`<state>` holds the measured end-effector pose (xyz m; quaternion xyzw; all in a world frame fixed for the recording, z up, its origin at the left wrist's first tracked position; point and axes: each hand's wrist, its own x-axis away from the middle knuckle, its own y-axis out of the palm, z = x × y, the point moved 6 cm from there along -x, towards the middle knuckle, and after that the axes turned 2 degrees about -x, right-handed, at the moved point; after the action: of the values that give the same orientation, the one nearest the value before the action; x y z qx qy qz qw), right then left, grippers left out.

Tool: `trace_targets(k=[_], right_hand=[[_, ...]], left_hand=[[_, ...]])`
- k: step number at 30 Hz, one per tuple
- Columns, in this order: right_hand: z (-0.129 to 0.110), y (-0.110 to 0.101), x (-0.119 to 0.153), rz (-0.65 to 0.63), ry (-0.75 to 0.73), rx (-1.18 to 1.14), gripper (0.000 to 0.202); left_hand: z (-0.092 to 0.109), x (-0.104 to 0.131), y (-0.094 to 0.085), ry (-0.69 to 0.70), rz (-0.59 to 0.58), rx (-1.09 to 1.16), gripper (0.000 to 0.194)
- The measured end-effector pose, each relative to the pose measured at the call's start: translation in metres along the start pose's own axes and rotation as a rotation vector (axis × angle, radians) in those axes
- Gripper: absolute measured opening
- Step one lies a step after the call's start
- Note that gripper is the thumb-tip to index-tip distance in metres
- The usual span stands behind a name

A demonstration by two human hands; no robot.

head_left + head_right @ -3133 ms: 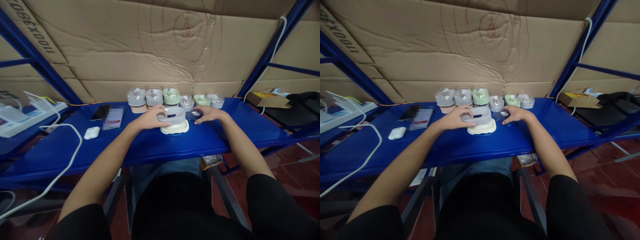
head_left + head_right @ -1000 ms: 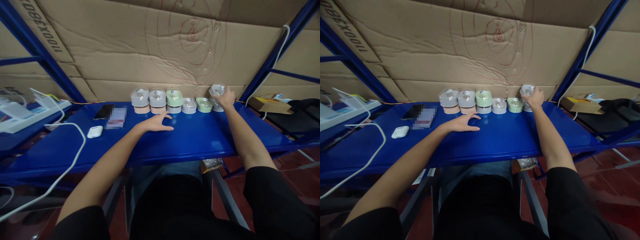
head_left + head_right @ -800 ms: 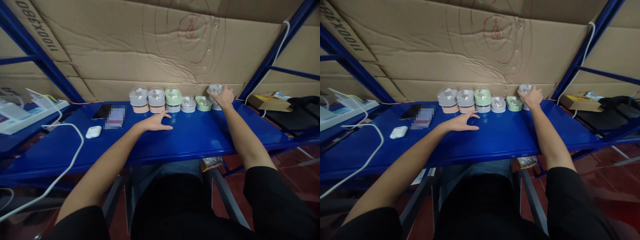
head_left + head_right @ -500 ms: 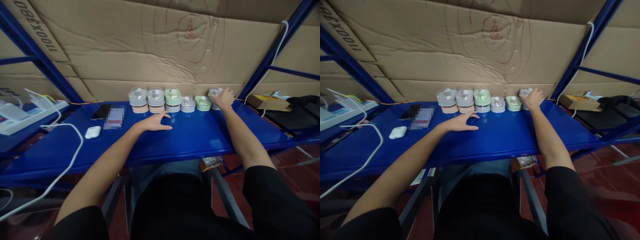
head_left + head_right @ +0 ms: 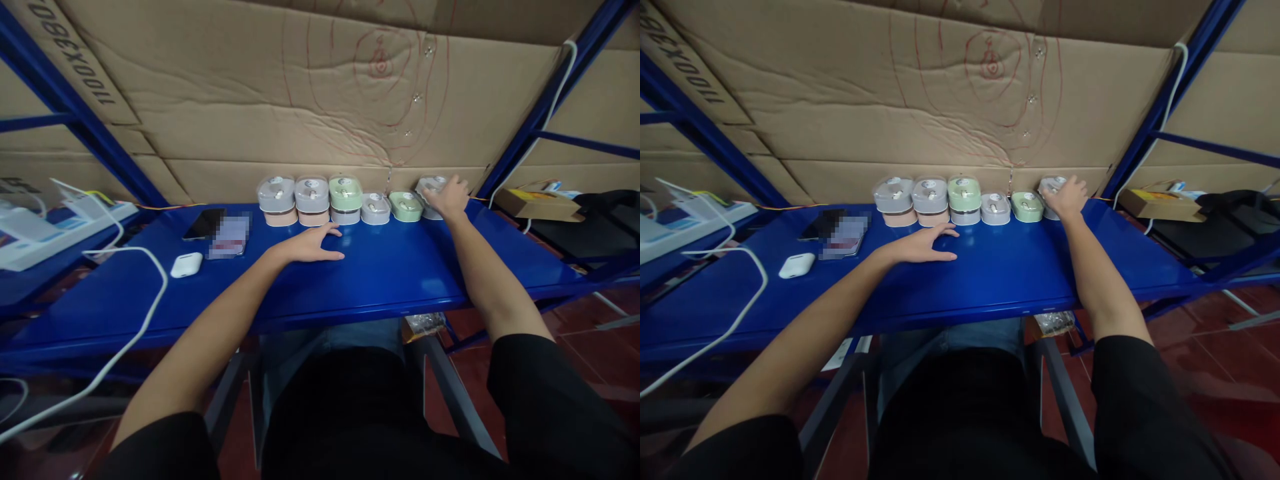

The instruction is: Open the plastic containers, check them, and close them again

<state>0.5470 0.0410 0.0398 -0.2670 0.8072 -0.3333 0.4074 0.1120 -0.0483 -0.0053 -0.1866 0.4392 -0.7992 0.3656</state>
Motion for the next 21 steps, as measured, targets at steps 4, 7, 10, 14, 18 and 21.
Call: trace_targets(k=[4,7,10,14,18,21], right_hand=[[-0.035,-0.021,0.017,0.103,-0.213,-0.028,0.079],[-0.096,-0.021,0.055,-0.027,-0.606,-0.118,0.088],[-0.157,-0.004,0.103,-0.247,-0.881,-0.159,0.115],[-0.207,0.021,0.137,-0.378,-0.991,-0.049,0.131],[-0.217,0.03,0.147,-0.425,-1.01,0.016,0.114],[-0.208,0.024,0.153,-0.385,-1.043,0.0,0.097]], left_hand=[[-0.001,-0.001,0.0,0.009,0.007,-0.002,0.094],[-0.002,-0.002,0.001,0.018,0.013,0.003,0.095],[-0.002,-0.003,0.001,0.044,0.03,-0.005,0.093],[-0.003,-0.003,0.001,0.046,0.031,-0.014,0.091],[-0.003,-0.003,0.001,0.04,0.031,-0.008,0.093],[-0.003,-0.004,0.002,0.062,0.037,-0.013,0.091]])
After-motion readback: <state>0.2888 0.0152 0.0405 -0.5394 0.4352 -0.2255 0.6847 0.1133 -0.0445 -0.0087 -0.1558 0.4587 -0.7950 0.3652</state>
